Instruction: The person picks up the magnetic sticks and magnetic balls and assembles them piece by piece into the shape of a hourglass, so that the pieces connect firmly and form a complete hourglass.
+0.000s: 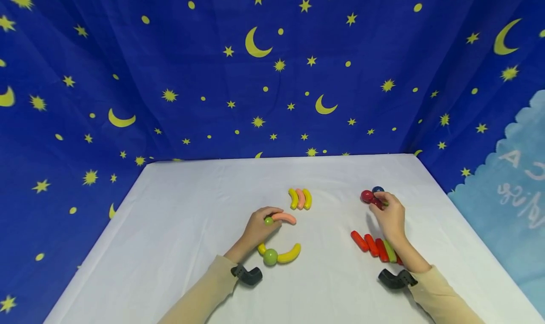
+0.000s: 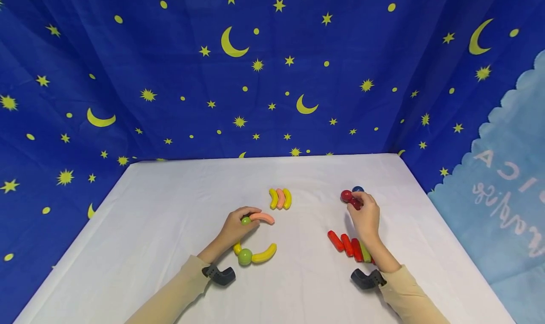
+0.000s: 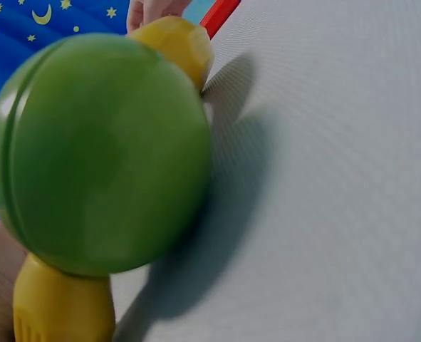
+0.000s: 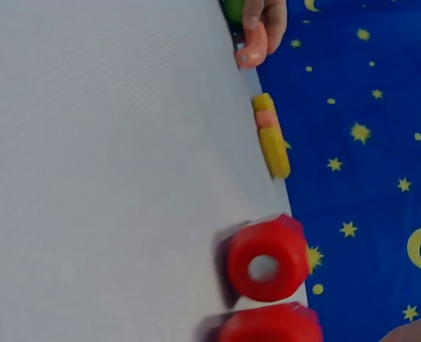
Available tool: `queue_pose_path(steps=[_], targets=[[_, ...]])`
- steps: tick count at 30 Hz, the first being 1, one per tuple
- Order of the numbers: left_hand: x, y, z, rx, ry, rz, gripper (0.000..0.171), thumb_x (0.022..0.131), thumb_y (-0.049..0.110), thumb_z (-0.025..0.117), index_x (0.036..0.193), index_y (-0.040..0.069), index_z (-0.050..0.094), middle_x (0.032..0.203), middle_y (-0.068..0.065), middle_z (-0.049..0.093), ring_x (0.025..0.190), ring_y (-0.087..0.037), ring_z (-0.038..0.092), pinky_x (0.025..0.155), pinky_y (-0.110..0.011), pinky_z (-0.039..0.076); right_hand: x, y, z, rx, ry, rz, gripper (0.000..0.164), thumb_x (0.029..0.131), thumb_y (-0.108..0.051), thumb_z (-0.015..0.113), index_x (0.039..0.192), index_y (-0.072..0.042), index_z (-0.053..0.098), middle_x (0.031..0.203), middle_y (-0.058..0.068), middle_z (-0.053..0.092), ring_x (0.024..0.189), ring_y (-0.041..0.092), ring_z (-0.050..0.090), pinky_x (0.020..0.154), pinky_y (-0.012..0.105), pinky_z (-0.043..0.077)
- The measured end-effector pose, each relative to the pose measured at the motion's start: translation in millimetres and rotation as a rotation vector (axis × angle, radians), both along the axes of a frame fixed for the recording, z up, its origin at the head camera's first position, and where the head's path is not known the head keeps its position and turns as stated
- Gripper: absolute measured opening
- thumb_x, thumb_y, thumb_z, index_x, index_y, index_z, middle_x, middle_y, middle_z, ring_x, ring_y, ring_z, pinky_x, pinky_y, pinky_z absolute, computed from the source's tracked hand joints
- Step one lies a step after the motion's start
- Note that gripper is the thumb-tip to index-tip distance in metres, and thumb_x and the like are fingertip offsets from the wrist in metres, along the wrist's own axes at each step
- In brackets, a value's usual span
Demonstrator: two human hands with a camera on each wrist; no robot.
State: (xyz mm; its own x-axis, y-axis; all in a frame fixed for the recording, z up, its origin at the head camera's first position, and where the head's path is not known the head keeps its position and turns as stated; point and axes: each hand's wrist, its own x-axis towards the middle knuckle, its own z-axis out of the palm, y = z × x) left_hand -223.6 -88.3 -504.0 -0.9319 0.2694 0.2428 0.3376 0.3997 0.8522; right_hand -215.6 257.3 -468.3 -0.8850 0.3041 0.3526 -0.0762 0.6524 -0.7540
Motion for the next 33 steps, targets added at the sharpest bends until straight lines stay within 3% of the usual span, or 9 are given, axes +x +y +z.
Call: queue_pose_path(steps=[3, 5, 10, 15, 17, 19, 24, 29, 33], targets=[[0.4, 0.2, 0.1, 0.002, 0.000, 0.009, 0.026, 0.085, 0.011, 0.069, 0.111, 0.009, 0.069, 0.111, -0.006, 0.070, 0.109, -0.023, 0.062, 0.096, -0.039, 0.050, -0.8, 0.8, -3.9, 0.016, 0.004, 0.013, 0.032, 0.082, 0.006, 0.064, 0.114, 0.009, 0.060, 0.113, 0.028, 0.062, 0.103, 0.038, 0.059, 0.085, 0.029, 0.052], [0.9, 0.3, 0.4, -0.007, 0.002, 0.018, 0.025, 0.086, 0.013, 0.069, 0.110, 0.008, 0.069, 0.110, -0.006, 0.070, 0.108, -0.024, 0.063, 0.095, -0.038, 0.050, -1.9, 1.1, -6.1, 0.030, 0.007, 0.015, 0.033, 0.082, 0.006, 0.063, 0.115, 0.009, 0.060, 0.114, 0.027, 0.062, 0.102, 0.037, 0.059, 0.085, 0.033, 0.052], [0.8, 0.6, -0.9, -0.056, 0.025, 0.039, 0.022, 0.086, 0.016, 0.070, 0.106, 0.009, 0.071, 0.105, -0.005, 0.071, 0.103, -0.022, 0.062, 0.090, -0.034, 0.051, -4.2, 1.6, -8.6, 0.060, 0.017, 0.002, 0.034, 0.081, 0.006, 0.063, 0.115, 0.008, 0.061, 0.113, 0.026, 0.062, 0.097, 0.036, 0.059, 0.075, 0.005, 0.036], [-0.5, 0.4, -2.5, -0.080, 0.055, 0.037, 0.021, 0.084, 0.013, 0.071, 0.105, 0.009, 0.071, 0.102, -0.005, 0.070, 0.101, -0.020, 0.062, 0.090, -0.032, 0.050, -4.8, 0.8, -9.2, 0.067, 0.014, 0.007, 0.035, 0.080, 0.010, 0.062, 0.115, 0.009, 0.060, 0.114, 0.028, 0.061, 0.099, 0.038, 0.058, 0.083, 0.034, 0.051], [-1.1, 0.2, -2.6, -0.077, 0.065, 0.039, 0.021, 0.084, 0.012, 0.071, 0.105, 0.008, 0.072, 0.101, -0.005, 0.071, 0.100, -0.021, 0.062, 0.089, -0.032, 0.051, -5.3, 0.6, -8.8, 0.065, 0.011, 0.014, 0.036, 0.080, 0.010, 0.062, 0.116, 0.010, 0.060, 0.114, 0.029, 0.060, 0.099, 0.039, 0.057, 0.085, 0.048, 0.050], [-1.4, 0.1, -2.4, -0.073, 0.063, 0.044, 0.022, 0.083, 0.011, 0.071, 0.105, 0.008, 0.072, 0.101, -0.006, 0.071, 0.100, -0.021, 0.063, 0.089, -0.032, 0.051, -5.6, 0.6, -7.8, 0.067, 0.005, 0.017, 0.035, 0.080, 0.010, 0.062, 0.116, 0.010, 0.060, 0.114, 0.030, 0.060, 0.100, 0.040, 0.057, 0.087, 0.051, 0.049], [-1.1, -0.1, -3.0, -0.075, 0.060, 0.047, 0.022, 0.083, 0.011, 0.071, 0.105, 0.008, 0.072, 0.103, -0.006, 0.071, 0.101, -0.021, 0.063, 0.089, -0.033, 0.051, -6.1, 2.3, -7.2, 0.102, -0.074, 0.037, 0.038, 0.081, 0.004, 0.064, 0.118, 0.009, 0.059, 0.112, 0.029, 0.060, 0.096, 0.038, 0.057, 0.081, 0.045, 0.052], [-1.1, -0.1, -3.7, -0.076, 0.047, 0.046, 0.022, 0.084, 0.012, 0.070, 0.106, 0.008, 0.072, 0.104, -0.006, 0.071, 0.101, -0.021, 0.063, 0.090, -0.033, 0.051, -7.1, 3.5, -10.3, 0.121, -0.172, 0.098, 0.041, 0.081, -0.003, 0.067, 0.120, 0.008, 0.057, 0.112, 0.028, 0.060, 0.094, 0.036, 0.060, 0.069, 0.024, 0.048], [-1.3, 0.0, -2.4, -0.073, 0.035, 0.044, 0.021, 0.085, 0.013, 0.069, 0.106, 0.009, 0.071, 0.105, -0.005, 0.070, 0.103, -0.021, 0.062, 0.091, -0.034, 0.051, -7.4, 0.8, -10.3, 0.123, -0.176, 0.109, 0.041, 0.081, -0.006, 0.070, 0.117, 0.008, 0.058, 0.107, 0.028, 0.063, 0.092, 0.036, 0.061, 0.068, 0.024, 0.049]])
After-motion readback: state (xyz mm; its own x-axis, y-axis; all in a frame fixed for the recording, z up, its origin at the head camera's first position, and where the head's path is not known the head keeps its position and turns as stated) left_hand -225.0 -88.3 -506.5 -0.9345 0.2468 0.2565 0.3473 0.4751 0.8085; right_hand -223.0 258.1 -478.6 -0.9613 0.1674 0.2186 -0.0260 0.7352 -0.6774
